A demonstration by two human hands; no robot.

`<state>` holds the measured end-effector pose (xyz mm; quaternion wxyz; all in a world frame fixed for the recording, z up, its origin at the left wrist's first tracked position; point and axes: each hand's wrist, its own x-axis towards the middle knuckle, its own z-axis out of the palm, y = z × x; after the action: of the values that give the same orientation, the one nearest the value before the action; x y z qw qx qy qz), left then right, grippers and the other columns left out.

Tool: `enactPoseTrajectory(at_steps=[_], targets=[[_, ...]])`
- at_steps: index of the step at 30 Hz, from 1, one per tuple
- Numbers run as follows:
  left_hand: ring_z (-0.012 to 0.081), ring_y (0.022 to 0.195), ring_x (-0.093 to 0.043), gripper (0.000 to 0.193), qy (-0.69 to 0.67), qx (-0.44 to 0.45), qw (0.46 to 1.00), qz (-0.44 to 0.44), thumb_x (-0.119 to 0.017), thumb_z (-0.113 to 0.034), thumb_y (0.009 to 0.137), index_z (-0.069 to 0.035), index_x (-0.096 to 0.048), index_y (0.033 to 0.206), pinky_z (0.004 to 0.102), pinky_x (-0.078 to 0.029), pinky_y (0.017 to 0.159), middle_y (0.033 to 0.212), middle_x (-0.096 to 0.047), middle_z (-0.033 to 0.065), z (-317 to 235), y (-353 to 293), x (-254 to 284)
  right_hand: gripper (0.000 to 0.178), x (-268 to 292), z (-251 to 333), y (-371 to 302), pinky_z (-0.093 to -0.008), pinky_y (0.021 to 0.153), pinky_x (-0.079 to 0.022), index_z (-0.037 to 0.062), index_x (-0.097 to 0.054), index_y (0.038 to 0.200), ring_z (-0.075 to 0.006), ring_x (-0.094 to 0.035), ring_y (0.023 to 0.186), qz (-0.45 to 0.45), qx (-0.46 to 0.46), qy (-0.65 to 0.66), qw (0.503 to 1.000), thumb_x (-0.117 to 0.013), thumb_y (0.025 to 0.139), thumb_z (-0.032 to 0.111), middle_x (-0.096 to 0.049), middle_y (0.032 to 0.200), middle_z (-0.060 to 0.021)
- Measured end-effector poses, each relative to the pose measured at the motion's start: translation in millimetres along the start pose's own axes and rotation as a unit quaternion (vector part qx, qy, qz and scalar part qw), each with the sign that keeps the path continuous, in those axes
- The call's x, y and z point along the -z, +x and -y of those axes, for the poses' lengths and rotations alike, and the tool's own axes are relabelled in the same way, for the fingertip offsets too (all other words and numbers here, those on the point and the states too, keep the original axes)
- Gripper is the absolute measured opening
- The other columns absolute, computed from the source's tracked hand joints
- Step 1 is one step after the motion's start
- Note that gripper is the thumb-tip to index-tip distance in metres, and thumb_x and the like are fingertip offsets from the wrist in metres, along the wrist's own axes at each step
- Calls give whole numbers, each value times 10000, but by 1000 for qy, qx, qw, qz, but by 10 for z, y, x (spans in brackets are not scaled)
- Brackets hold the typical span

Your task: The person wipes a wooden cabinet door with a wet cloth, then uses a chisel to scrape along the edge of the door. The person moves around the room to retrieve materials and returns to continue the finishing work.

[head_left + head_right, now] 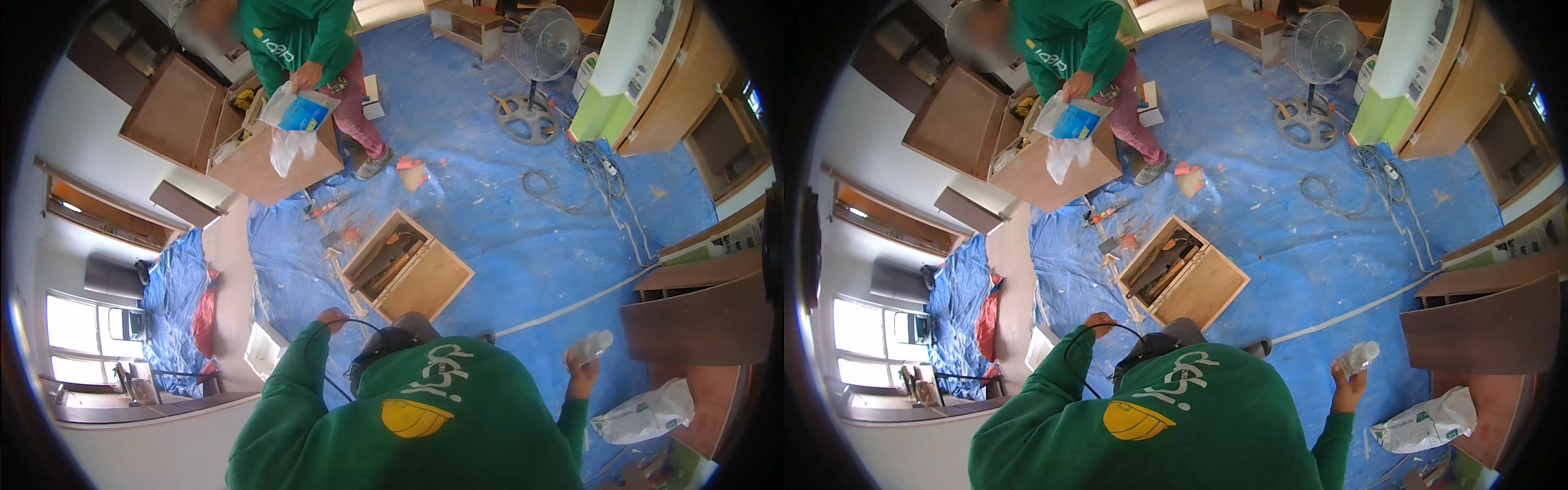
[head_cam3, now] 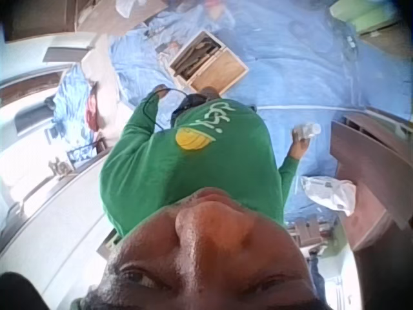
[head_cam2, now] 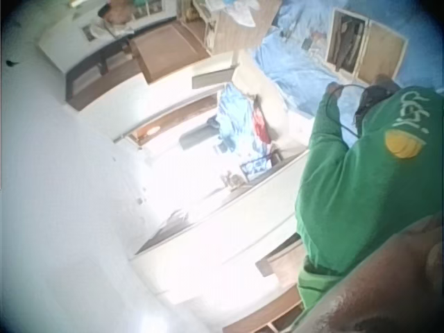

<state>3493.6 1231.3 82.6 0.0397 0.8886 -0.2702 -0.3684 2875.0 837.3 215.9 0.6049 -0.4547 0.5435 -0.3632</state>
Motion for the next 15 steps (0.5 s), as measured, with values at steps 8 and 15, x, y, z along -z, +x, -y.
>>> enactPoseTrajectory(at_steps=[8, 15], targets=[[444, 1020, -685, 472, 90, -74, 992, 40, -620, -454, 950, -6, -766, 957, 526, -527, 893, 995, -734, 250, -1642, 396, 120, 522, 459, -23, 261, -366, 947, -539, -1, -573, 1337, -211, -640, 1108, -62, -10, 36, 997, -791, 869, 75, -660, 1218, -98], [401, 1048, -692, 493, 49, -37, 993, 97, -642, -461, 924, -17, -736, 1117, 496, -515, 929, 1138, -724, 258, -2883, 1521, -274, 480, 649, 463, 751, -381, 924, -586, -10, -582, 1303, -227, -673, 1067, -93, -29, 45, 994, -771, 862, -7, -680, 1188, -114]])
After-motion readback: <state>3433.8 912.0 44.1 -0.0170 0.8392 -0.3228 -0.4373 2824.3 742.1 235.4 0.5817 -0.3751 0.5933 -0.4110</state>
